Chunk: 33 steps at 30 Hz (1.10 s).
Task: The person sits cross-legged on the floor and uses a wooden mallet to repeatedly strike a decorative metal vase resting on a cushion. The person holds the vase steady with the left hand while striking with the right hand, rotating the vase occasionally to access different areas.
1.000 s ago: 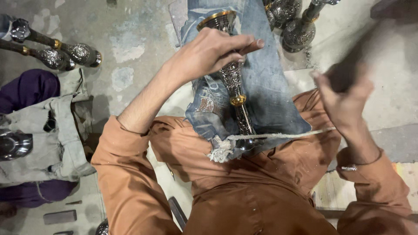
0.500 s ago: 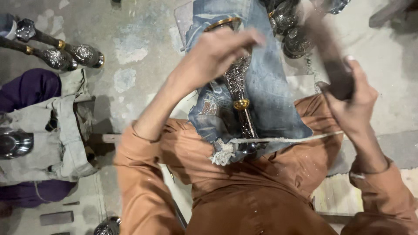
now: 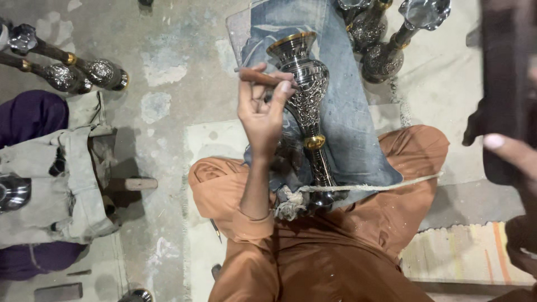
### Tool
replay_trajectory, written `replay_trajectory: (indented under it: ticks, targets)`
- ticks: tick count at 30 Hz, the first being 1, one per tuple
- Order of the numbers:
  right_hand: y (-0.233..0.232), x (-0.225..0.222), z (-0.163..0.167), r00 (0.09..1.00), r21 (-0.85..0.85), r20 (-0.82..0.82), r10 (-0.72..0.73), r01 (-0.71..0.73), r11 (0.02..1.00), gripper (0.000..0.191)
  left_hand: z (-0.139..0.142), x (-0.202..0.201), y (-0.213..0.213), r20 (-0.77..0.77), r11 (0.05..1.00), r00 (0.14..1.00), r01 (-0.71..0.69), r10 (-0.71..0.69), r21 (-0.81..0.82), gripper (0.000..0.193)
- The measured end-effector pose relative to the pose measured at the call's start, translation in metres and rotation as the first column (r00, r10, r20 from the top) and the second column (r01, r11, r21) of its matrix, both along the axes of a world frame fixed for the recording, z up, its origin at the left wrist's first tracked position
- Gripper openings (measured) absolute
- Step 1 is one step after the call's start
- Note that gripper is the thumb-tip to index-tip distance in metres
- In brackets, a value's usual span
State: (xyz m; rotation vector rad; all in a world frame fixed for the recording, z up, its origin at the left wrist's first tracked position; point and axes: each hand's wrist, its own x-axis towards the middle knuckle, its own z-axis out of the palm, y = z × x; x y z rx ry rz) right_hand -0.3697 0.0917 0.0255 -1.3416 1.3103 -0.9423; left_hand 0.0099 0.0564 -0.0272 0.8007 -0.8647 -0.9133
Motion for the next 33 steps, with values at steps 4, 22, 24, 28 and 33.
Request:
replay_trajectory:
  ticks: [4,22,24,28,33]
  targets:
    - [-0.010,0.010,-0.002,0.969,0.092,0.153,0.192,-0.207,0.974,0.067,-0.010,-0.004,-0.002,0.104,0.999,0.994,-0.038,0.039,-0.012,0.055]
    - [-0.081,0.066,0.066,0.589,-0.443,-0.808,-0.006,-0.601,0.665,0.053,-0.030,0.005,-0.009,0.295,0.994,0.953,-0.035,0.064,-0.102,0.047]
    - [-0.089,0.078,0.083,0.437,-0.430,-0.892,-0.116,-0.742,0.514,0.054,-0.030,0.005,-0.008,0.321,0.993,0.944,-0.047,0.081,-0.112,0.046]
    - [-0.084,0.099,0.119,-0.070,-0.107,-0.795,-0.602,-0.961,0.253,0.057,-0.031,0.003,-0.005,0.350,0.990,0.932,-0.049,0.093,-0.132,0.033]
    - [-0.085,0.120,0.138,0.293,-0.396,-0.896,-0.335,-0.868,0.300,0.046,-0.035,-0.006,-0.009,0.281,0.969,0.945,-0.109,0.170,-0.222,0.023]
